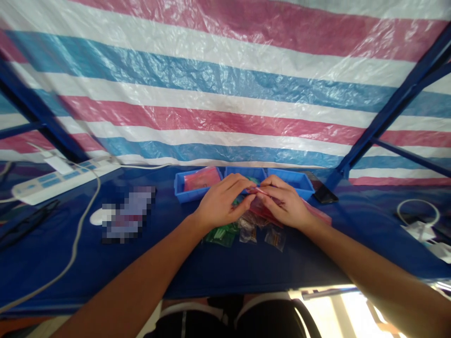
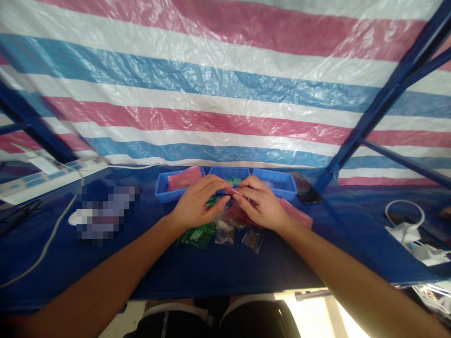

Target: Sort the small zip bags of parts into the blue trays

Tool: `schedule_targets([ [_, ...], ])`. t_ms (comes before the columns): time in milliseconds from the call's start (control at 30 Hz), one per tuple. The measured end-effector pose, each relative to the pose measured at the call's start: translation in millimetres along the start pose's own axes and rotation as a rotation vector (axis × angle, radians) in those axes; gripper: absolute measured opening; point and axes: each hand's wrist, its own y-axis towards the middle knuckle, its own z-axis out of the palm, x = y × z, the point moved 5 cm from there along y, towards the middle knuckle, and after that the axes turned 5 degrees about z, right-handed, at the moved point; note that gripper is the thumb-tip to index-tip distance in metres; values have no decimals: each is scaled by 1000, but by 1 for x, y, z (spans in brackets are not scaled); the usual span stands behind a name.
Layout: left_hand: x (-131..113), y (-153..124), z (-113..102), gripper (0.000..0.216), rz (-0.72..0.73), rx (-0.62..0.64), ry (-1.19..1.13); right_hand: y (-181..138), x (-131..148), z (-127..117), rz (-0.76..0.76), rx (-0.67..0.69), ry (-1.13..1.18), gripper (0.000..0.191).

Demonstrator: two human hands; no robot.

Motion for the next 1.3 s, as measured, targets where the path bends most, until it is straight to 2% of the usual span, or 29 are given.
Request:
schedule_targets([
  [133, 1, 0, -2, 50, -31, -6, -37, 2, -2, -1, 36, -23, 23, 27],
  [233, 4, -1, 1, 40, -55, 24, -24, 3, -4, 0, 47, -33, 48, 24],
  [367, 4, 0, 2, 24, -12, 6, -23, 1, -6, 2, 60, -20, 42, 22],
  [567, 8, -2, 6, 22, -29, 30, 8, -2, -10, 3, 121, -115, 29, 17],
  [667, 9, -4, 8, 21, -36, 12, 31, -1, -11, 3, 112, -83, 13, 18],
  [800, 9, -4, 3, 17, -46, -87, 20, 1, -11, 1, 104, -36, -53, 20],
  [967, 11, -3, -3, 20, -83, -125, 36, -1, -16, 0, 176, -52, -58, 16],
  [1033, 8, -1, -5, 37, -75, -126, 42, -1, -19, 1, 227, -94, -11, 19],
  [1133, 0, 3, -7, 64, 15, -105, 53, 0, -26, -1, 325, -208, 160, 33],
  [1200, -6, 4, -5, 67, 99, -51, 68, 1, -30, 1, 389, -238, 335, 45],
  [1300, -9, 3, 2, 49, 186, 15, 107, 2, -34, 11, 480, -137, 573, 59],
])
